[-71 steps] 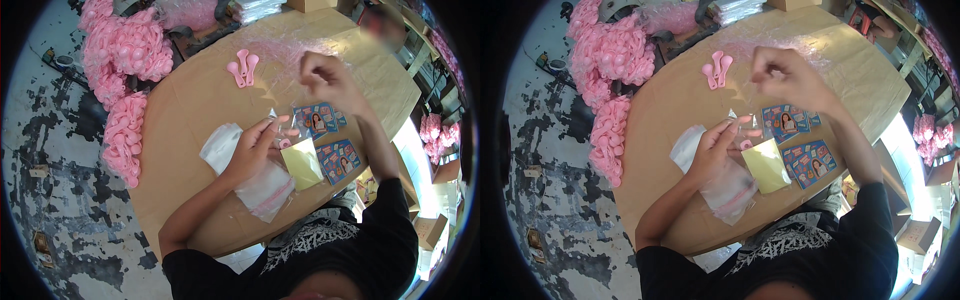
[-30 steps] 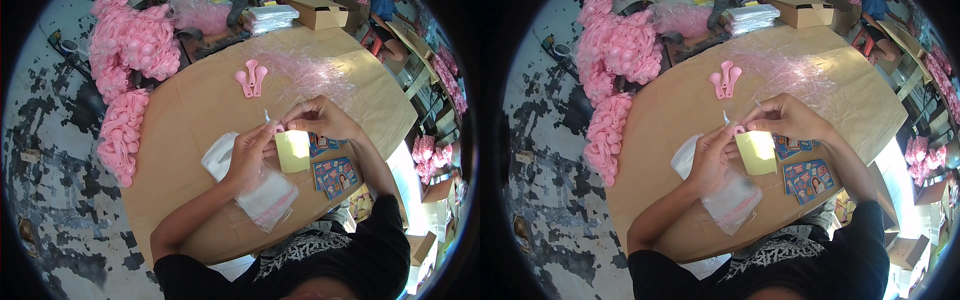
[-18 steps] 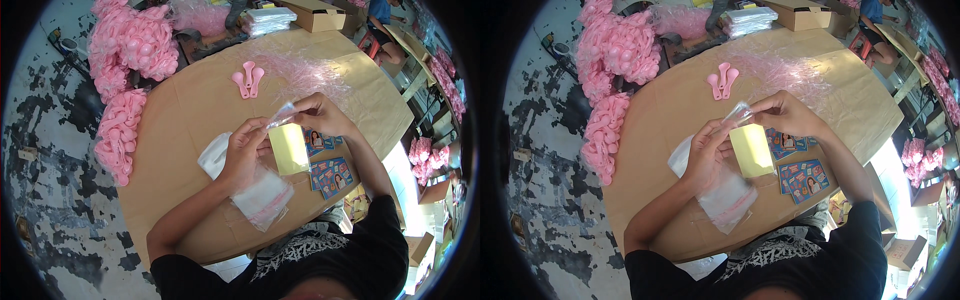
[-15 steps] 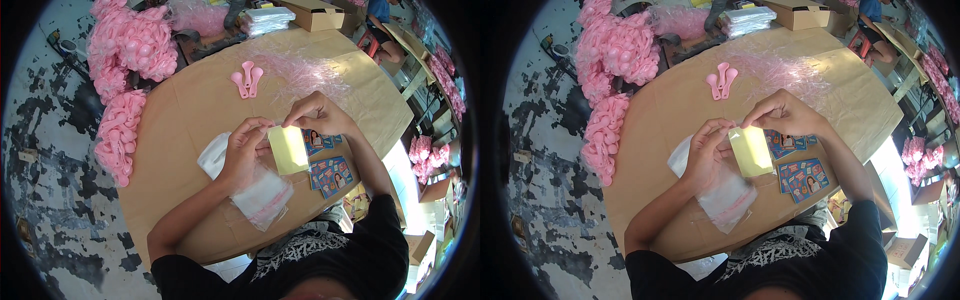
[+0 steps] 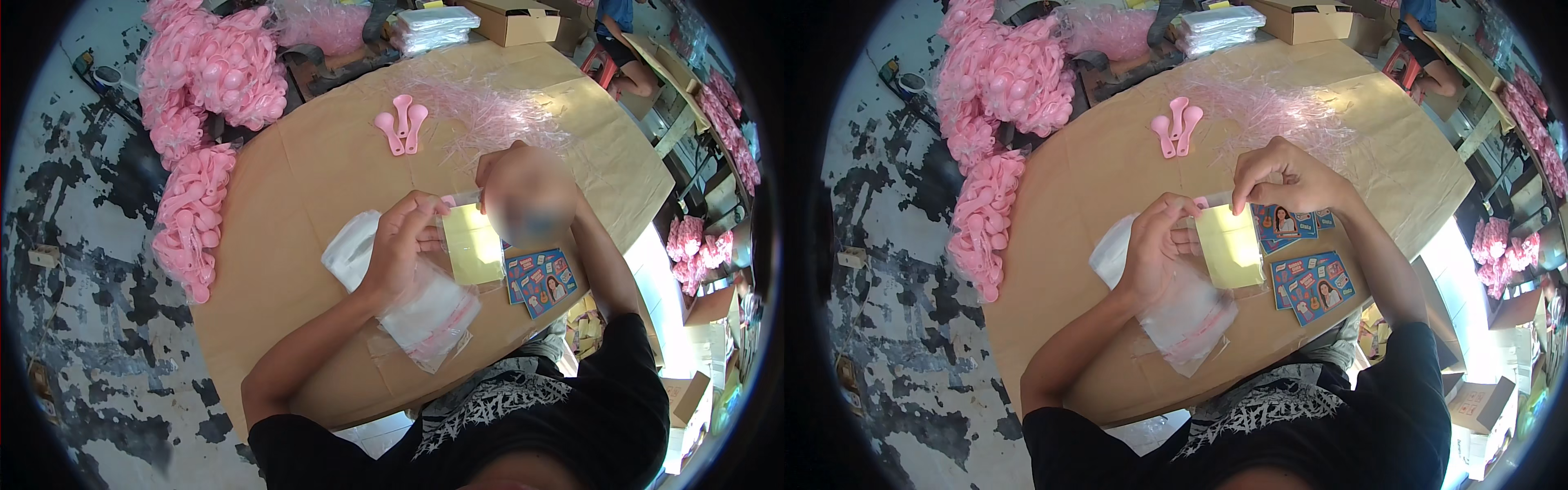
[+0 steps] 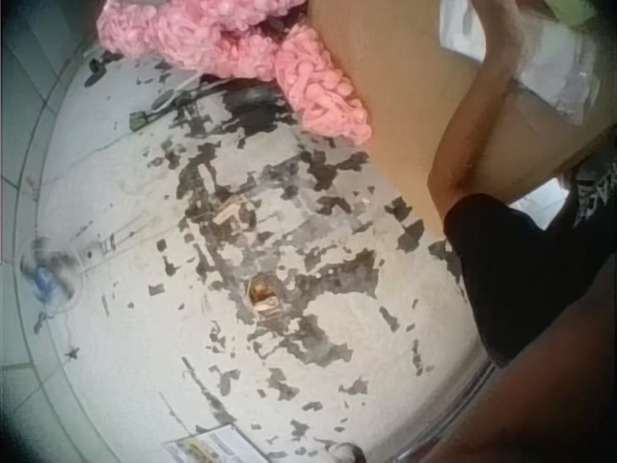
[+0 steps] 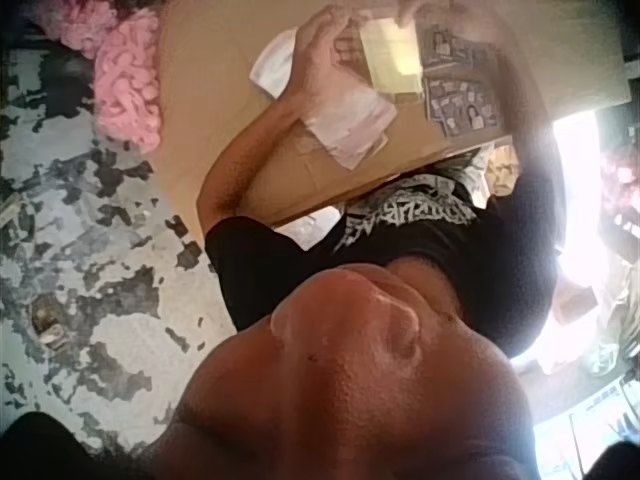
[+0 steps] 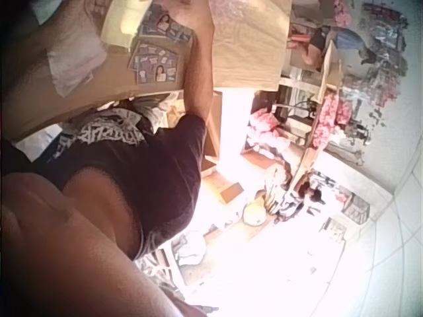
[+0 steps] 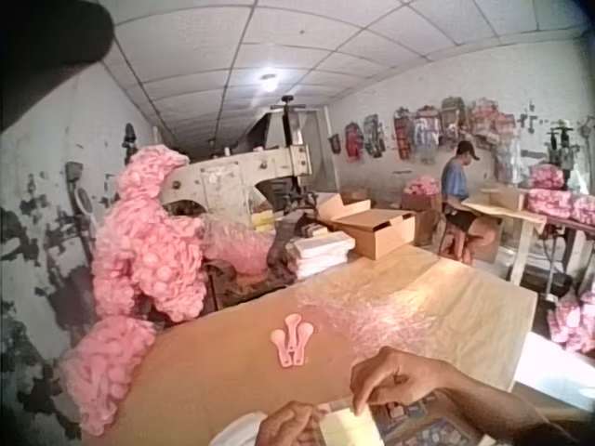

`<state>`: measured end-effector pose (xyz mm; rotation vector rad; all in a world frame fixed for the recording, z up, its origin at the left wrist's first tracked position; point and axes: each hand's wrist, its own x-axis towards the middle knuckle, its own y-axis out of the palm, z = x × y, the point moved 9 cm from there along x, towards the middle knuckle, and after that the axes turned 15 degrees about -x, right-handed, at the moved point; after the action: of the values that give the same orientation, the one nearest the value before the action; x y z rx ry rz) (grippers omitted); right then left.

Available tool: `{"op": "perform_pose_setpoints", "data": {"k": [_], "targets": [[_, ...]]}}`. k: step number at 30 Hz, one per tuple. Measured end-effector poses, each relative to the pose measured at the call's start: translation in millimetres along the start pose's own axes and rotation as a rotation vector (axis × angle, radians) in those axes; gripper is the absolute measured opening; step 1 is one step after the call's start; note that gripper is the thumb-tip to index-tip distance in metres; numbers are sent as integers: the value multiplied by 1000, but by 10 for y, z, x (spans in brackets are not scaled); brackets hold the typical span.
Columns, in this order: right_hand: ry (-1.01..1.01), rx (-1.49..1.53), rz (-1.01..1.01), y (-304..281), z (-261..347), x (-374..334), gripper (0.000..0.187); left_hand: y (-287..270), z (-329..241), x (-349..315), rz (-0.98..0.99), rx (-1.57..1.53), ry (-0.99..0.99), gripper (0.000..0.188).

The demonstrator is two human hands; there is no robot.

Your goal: The person places a small card and a pink plastic scoop into clear plastic bags at a work table. They repeat this process multiple times, handling the items one at a time and arranging the filled bags on the table.

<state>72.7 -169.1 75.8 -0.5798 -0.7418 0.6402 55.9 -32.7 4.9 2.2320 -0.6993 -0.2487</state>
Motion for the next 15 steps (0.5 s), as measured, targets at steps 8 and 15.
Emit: {"op": "perform_pose_setpoints", "data": {"k": [8, 15], "targets": [[216, -119, -130, -242, -284, -106, 14, 95, -11, 0, -33, 241, 102, 33], [387, -200, 148, 108, -4, -87, 43, 122, 0, -9, -25, 327, 99, 43]]}}
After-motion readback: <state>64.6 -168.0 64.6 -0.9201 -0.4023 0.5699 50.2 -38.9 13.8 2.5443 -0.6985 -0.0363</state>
